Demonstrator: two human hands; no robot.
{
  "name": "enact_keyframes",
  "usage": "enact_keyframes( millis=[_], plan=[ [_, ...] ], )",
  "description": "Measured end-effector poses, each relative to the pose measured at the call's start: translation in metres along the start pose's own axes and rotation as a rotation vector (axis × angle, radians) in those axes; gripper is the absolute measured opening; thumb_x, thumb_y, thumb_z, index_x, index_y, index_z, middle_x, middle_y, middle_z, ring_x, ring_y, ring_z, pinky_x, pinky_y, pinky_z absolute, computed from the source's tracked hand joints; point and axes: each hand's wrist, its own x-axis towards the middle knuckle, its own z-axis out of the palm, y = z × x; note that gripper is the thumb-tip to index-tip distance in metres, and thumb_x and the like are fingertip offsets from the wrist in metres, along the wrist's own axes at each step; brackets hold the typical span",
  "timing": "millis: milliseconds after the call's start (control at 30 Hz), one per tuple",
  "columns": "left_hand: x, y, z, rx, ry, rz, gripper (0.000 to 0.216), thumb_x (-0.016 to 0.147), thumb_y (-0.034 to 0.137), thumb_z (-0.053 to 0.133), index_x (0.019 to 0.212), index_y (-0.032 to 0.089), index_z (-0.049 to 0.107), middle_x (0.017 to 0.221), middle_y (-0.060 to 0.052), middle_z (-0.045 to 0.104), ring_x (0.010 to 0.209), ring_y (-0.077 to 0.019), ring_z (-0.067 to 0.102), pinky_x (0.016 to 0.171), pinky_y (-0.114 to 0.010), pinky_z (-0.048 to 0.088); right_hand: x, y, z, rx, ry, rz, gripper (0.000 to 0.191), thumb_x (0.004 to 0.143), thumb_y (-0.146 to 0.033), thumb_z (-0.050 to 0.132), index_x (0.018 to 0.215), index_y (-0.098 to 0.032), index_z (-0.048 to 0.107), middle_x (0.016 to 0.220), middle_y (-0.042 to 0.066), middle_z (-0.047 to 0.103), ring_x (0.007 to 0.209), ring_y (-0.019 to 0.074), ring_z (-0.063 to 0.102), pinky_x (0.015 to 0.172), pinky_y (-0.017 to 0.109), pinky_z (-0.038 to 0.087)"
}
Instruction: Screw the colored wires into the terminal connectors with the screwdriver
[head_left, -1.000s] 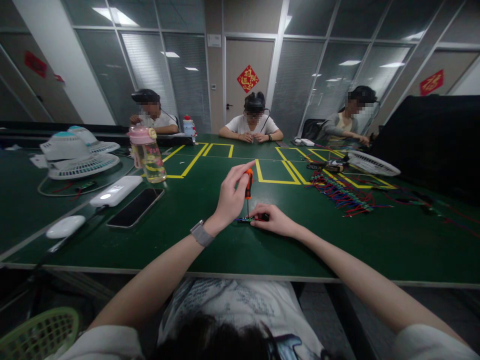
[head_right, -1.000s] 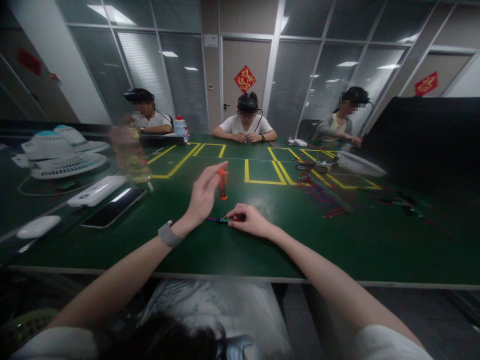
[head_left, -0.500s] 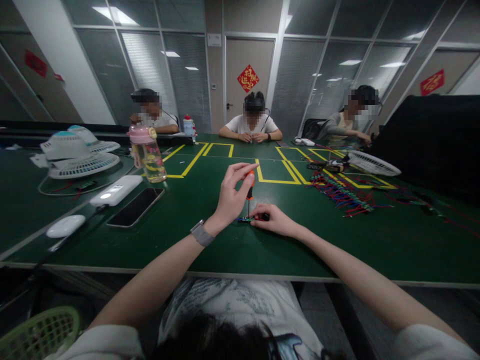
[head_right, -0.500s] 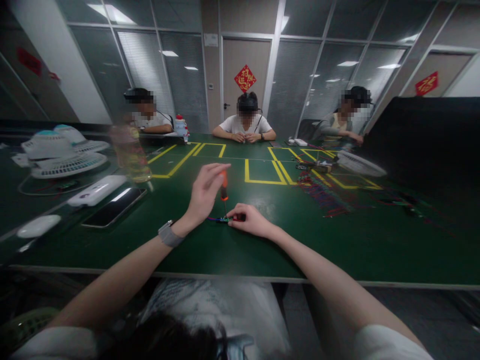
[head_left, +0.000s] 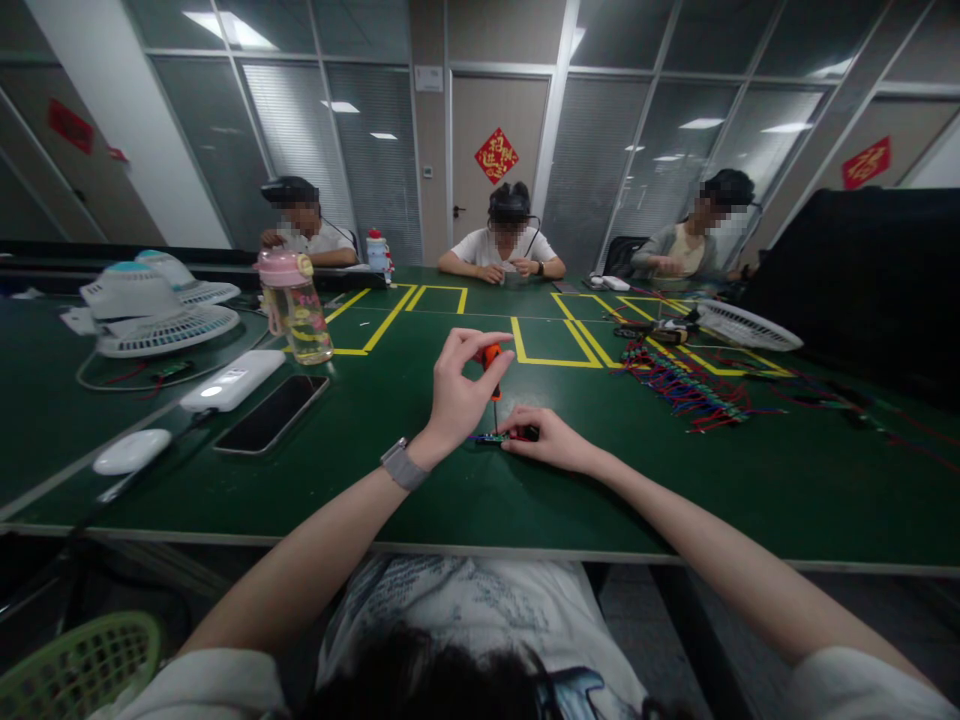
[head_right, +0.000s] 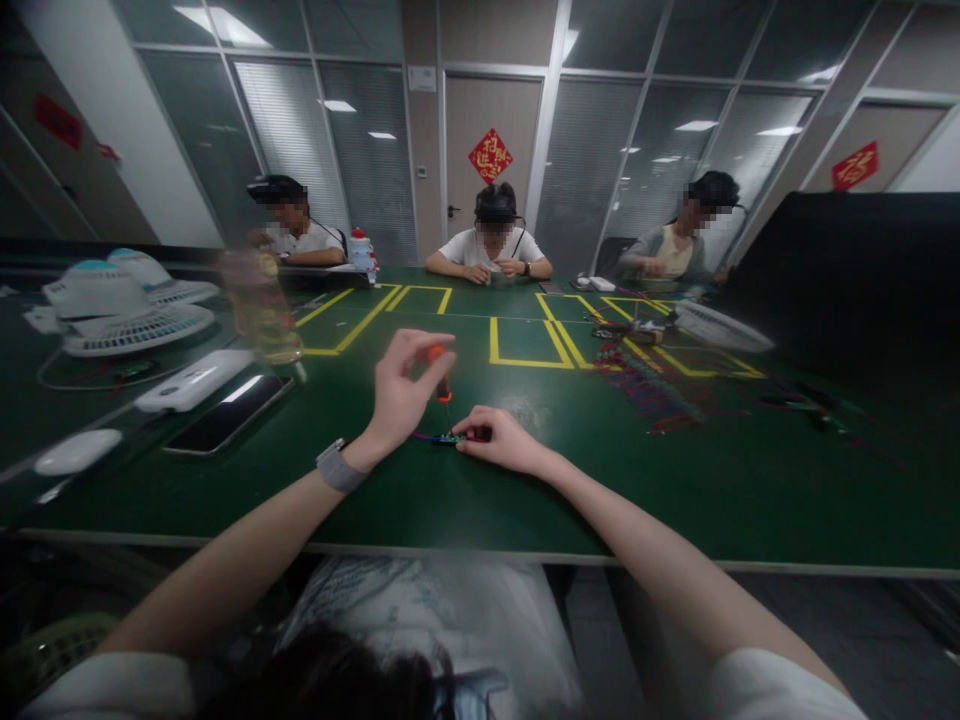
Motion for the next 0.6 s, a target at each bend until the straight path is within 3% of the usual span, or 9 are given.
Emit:
enact_keyframes(
  millis=[200, 300, 400, 600],
  plan=[
    [-0.0002, -0.0037, 0.0, -0.076, -0.069, -0.044, 0.03, 0.097, 0.026, 0.044, 0.118, 0.025, 0.065, 0.121, -0.006, 0.062, 0.112, -0.0175, 0.06, 0.097, -0.032, 0.048, 0.0004, 0.0005, -0.0001, 0.003, -0.002, 0.001, 0.023, 0.081, -0.031, 0.068, 0.097, -0.015, 0.074, 0.078, 0.003, 0.057, 0.071, 0.0149, 0.055, 0.069, 0.029, 0.045],
    [-0.0008, -0.0044, 0.0013, -0.185, -0.088, -0.12, 0.033, 0.098, 0.027, 0.042, 0.125, 0.022, 0.06, 0.126, -0.008, 0.063, 0.105, -0.018, 0.065, 0.093, -0.034, 0.052, 0.0003, 0.0008, 0.0001, 0.001, 0.0, 0.0, 0.022, 0.081, -0.03, 0.068, 0.096, -0.015, 0.074, 0.079, 0.003, 0.058, 0.072, 0.0154, 0.055, 0.07, 0.029, 0.045],
    [-0.0011, -0.0038, 0.0022, -0.207, -0.059, -0.14, 0.031, 0.095, 0.028, 0.049, 0.122, 0.02, 0.061, 0.119, -0.009, 0.067, 0.098, -0.0175, 0.067, 0.088, -0.032, 0.054, 0.0003, 0.0009, 0.0002, 0.001, -0.001, -0.001, 0.022, 0.081, -0.029, 0.068, 0.097, -0.015, 0.074, 0.079, 0.003, 0.058, 0.072, 0.0149, 0.055, 0.07, 0.028, 0.046],
    [-0.0004, -0.0029, 0.0016, -0.064, -0.032, -0.042, 0.022, 0.088, 0.027, 0.061, 0.109, 0.02, 0.068, 0.1, -0.005, 0.065, 0.088, -0.0142, 0.063, 0.078, -0.025, 0.051, 0.0005, 0.0008, 0.0005, 0.013, -0.001, 0.0, 0.023, 0.081, -0.031, 0.068, 0.096, -0.015, 0.074, 0.079, 0.003, 0.057, 0.07, 0.0142, 0.054, 0.068, 0.028, 0.045]
  ],
)
